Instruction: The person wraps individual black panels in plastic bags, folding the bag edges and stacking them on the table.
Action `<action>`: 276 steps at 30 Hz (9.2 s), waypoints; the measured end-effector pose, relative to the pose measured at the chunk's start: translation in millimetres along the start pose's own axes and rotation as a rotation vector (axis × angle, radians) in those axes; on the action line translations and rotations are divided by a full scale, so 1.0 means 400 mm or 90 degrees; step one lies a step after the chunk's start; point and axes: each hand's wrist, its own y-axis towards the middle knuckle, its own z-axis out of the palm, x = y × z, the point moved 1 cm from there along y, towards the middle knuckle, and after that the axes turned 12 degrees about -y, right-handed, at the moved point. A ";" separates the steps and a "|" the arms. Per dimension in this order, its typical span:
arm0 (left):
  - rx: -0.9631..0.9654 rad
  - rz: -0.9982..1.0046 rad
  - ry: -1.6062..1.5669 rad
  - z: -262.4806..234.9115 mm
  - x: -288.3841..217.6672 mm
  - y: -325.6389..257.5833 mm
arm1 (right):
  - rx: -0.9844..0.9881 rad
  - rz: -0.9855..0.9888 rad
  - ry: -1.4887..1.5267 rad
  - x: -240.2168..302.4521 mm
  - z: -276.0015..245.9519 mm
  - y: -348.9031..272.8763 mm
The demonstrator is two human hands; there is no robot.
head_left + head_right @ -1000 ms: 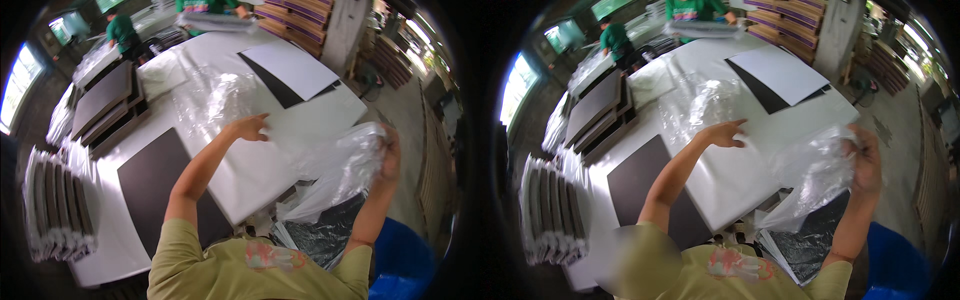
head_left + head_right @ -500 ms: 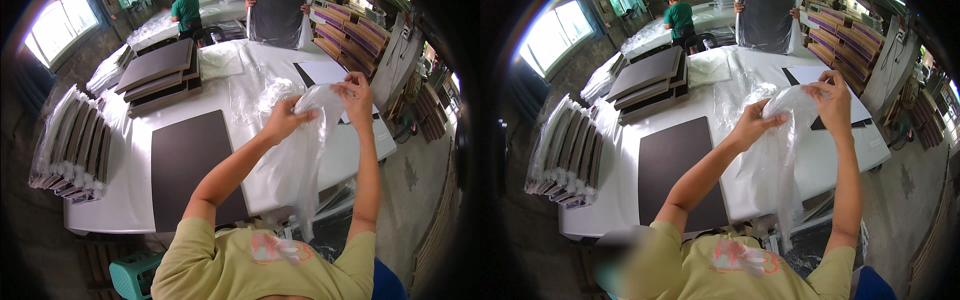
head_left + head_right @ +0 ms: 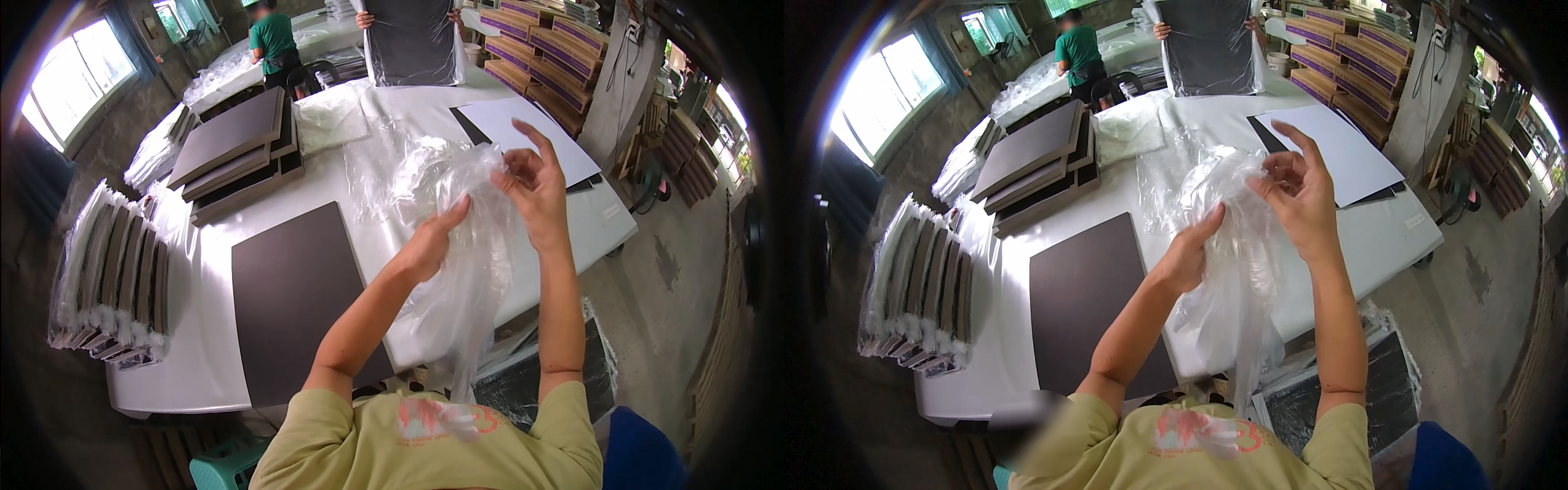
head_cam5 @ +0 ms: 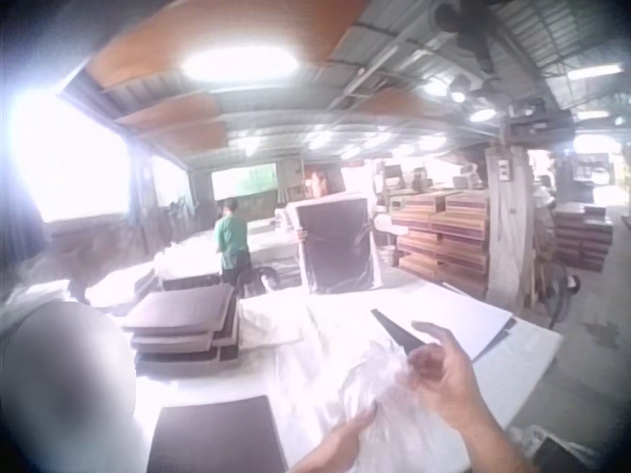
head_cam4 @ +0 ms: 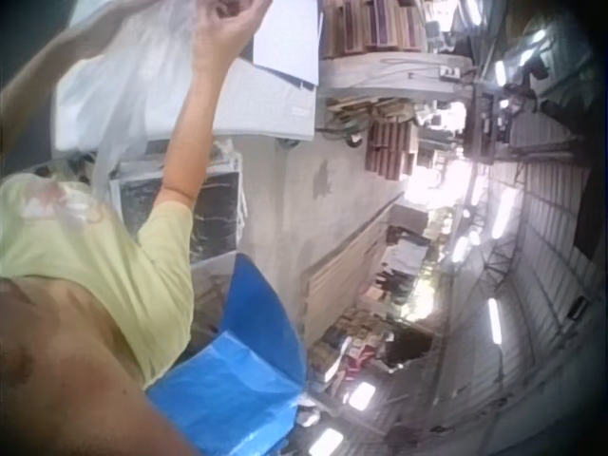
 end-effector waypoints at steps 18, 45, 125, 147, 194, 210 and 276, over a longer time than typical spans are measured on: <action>-0.144 0.248 -0.179 -0.054 0.062 -0.622 | 0.205 -0.058 0.249 0.253 0.321 -0.417; -1.245 0.624 0.240 -0.610 0.375 -2.225 | 0.470 0.097 0.149 0.309 0.351 -0.896; -0.503 0.632 -0.335 -0.432 0.264 -1.503 | 0.605 0.506 0.510 0.142 0.315 -1.101; -0.890 0.305 0.725 -0.562 0.339 -1.267 | 0.127 0.180 -0.527 -0.156 0.410 -0.867; -0.608 0.170 0.366 -0.718 0.258 -1.275 | 0.219 0.491 0.058 -0.282 0.373 -0.901; -0.146 0.529 -0.055 -0.347 -0.132 -1.300 | 0.049 0.251 0.747 0.077 0.161 -0.604; -0.580 0.180 0.512 -0.493 0.416 -1.395 | 0.056 0.502 0.117 -0.160 0.216 -1.232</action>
